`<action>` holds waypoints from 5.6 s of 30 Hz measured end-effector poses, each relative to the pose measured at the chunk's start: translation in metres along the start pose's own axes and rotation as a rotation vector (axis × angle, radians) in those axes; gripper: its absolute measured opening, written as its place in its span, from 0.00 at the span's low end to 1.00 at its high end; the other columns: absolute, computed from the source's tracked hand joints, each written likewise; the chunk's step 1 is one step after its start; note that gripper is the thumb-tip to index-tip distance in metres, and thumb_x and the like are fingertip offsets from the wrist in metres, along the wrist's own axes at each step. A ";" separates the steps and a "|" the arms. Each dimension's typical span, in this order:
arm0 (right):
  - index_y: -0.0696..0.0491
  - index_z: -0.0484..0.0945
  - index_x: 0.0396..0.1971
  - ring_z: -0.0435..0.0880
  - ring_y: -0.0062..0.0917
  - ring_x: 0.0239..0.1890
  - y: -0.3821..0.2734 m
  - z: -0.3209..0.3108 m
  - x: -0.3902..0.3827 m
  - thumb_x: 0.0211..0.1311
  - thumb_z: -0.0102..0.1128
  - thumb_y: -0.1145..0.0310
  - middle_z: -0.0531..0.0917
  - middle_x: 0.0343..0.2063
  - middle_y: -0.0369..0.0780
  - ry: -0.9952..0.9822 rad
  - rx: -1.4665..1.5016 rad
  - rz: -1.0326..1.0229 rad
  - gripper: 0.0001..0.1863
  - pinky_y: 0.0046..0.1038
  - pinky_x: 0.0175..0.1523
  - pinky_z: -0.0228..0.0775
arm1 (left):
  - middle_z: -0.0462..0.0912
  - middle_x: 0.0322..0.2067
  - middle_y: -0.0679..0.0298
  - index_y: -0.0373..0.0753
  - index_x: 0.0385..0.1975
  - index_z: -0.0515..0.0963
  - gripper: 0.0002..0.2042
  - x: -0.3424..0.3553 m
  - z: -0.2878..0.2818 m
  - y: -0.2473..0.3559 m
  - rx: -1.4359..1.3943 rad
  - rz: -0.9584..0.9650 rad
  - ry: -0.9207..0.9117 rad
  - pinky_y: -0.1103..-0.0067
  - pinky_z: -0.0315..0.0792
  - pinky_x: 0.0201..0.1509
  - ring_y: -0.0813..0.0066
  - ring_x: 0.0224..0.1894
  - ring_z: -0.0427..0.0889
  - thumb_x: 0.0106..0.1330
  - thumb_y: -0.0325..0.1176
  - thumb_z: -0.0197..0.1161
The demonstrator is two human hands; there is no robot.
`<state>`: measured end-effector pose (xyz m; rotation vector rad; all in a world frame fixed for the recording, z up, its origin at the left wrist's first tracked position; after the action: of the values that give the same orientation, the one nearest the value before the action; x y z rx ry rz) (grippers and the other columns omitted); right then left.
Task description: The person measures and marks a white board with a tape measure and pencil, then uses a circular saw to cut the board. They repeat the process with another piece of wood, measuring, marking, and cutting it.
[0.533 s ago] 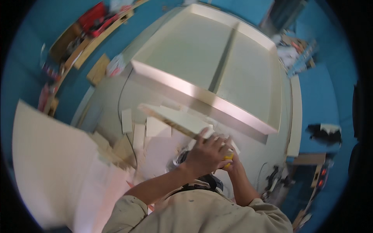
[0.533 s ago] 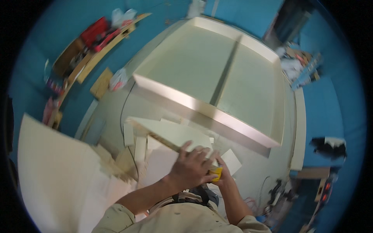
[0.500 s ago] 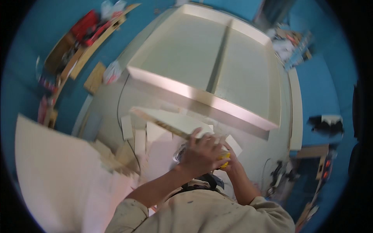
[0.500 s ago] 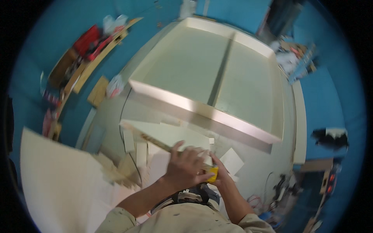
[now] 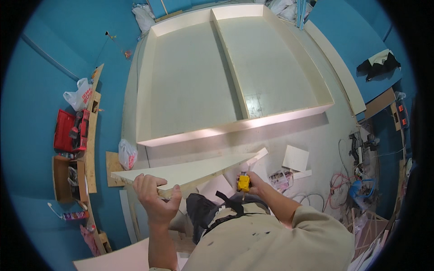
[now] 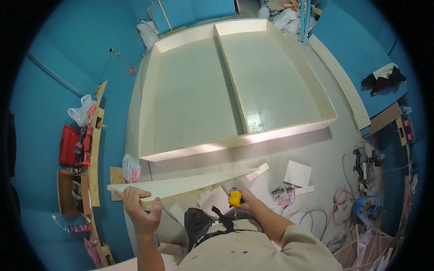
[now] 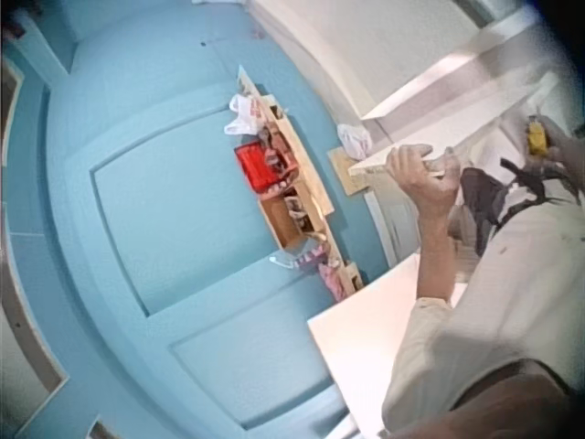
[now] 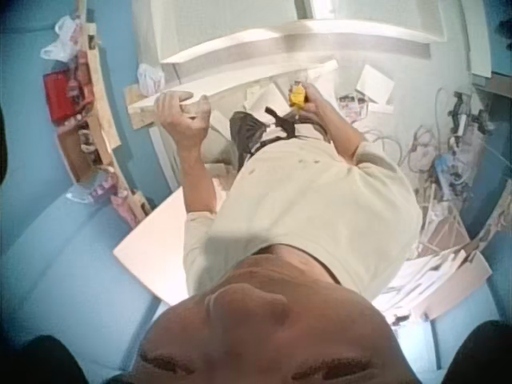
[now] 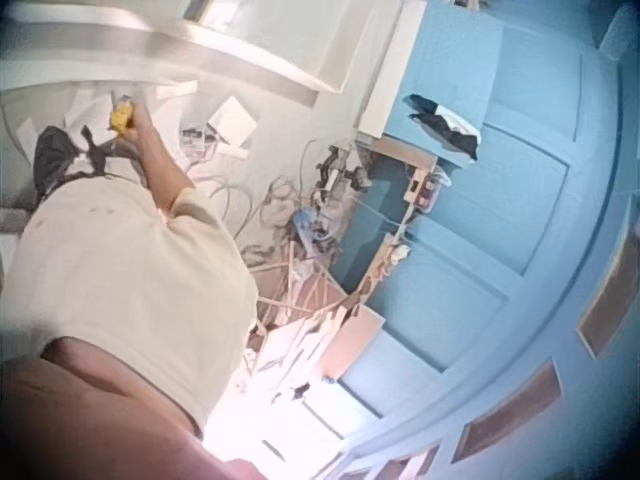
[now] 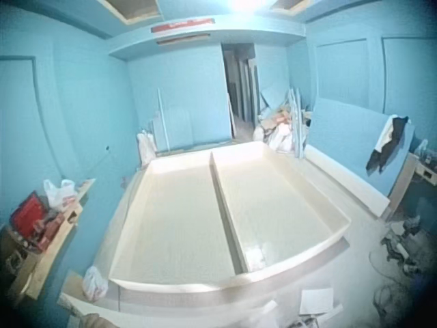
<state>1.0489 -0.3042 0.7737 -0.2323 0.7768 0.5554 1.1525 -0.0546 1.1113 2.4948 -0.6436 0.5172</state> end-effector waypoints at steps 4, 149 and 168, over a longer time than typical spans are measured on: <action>0.56 0.77 0.36 0.81 0.33 0.26 -0.003 0.010 0.057 0.67 0.44 0.64 0.81 0.28 0.41 0.159 0.072 -0.125 0.13 0.37 0.35 0.78 | 0.68 0.22 0.58 0.39 0.21 0.68 0.14 0.061 0.010 -0.073 -0.077 0.048 -0.011 0.65 0.62 0.44 0.55 0.30 0.68 0.42 0.37 0.66; 0.57 0.76 0.41 0.84 0.28 0.30 -1.284 1.041 1.476 0.68 0.52 0.55 0.84 0.33 0.42 0.625 -0.978 0.598 0.19 0.32 0.36 0.79 | 0.64 0.63 0.60 0.42 0.64 0.60 0.30 1.167 1.051 -1.358 -1.591 -1.706 1.467 0.62 0.57 0.67 0.63 0.65 0.62 0.66 0.48 0.57; 0.55 0.78 0.36 0.83 0.25 0.28 -1.101 1.287 1.364 0.64 0.55 0.59 0.82 0.28 0.37 -0.080 -1.721 0.962 0.13 0.31 0.33 0.77 | 0.82 0.40 0.63 0.36 0.51 0.76 0.15 1.266 0.759 -1.037 -0.811 -1.812 0.187 0.77 0.74 0.49 0.77 0.43 0.79 0.67 0.34 0.57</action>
<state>3.2187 -0.1844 0.6897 -1.4329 0.0722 2.0632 2.9101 -0.1184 0.7095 1.3305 1.2144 -0.2283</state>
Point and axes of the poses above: each hand's wrist, its own x-axis towards the middle knuckle, its own z-axis out of the palm, y = z × x, the point moved 1 cm from there along x, towards the middle knuckle
